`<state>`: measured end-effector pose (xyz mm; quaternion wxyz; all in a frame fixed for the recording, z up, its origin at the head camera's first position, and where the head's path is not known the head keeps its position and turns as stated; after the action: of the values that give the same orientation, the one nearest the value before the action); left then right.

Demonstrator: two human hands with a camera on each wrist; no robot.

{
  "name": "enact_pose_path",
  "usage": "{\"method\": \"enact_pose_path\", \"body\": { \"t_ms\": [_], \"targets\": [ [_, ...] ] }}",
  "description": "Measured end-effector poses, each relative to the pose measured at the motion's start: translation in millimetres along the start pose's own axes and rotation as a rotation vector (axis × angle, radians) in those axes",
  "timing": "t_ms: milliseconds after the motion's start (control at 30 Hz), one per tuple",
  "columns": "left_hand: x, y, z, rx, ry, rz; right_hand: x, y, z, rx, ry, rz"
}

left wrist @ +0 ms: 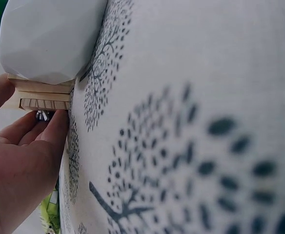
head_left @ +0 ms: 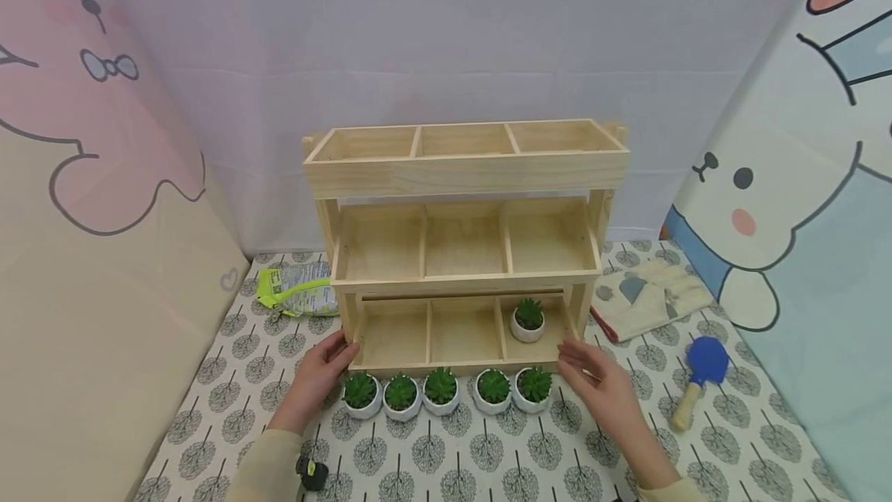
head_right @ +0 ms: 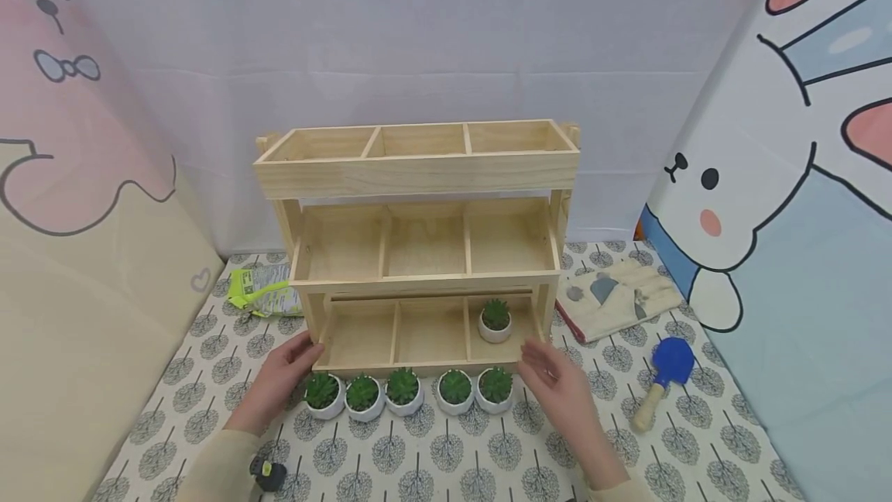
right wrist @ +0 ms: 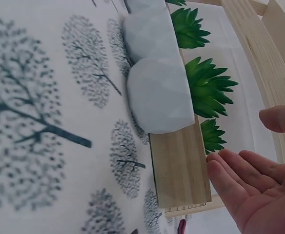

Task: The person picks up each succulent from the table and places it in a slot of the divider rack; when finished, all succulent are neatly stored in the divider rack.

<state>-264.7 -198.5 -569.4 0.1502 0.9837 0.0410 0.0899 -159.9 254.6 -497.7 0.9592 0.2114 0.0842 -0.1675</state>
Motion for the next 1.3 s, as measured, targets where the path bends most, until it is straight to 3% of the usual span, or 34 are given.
{"method": "enact_pose_path", "body": {
  "t_ms": [200,433,800,1300],
  "targets": [
    [-2.3,-0.1,2.7,0.002,0.016,-0.005,11.4,2.3,-11.6,-0.022,-0.013,-0.024],
    [-1.2,0.8,1.8,0.014,0.009,-0.003,23.4,-5.1,-27.1,-0.024,-0.129,-0.018],
    [-0.4,0.9,1.1,0.025,0.005,-0.004,32.2,-25.4,-36.0,-0.076,-0.257,0.063],
    [-0.3,0.5,1.0,0.018,-0.005,-0.004,33.9,-35.4,-32.6,-0.100,-0.235,0.127]
  ]
}}
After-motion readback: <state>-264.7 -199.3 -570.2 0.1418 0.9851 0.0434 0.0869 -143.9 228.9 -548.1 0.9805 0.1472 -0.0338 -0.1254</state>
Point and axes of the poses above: each hand's wrist, its own x-axis away from the middle knuckle, its own y-axis out of the back of the hand, z = x × y, the point moved 8 cm from there along -x, towards the middle knuckle, and after that the axes turned 12 degrees about -z, right-handed, at the moved point
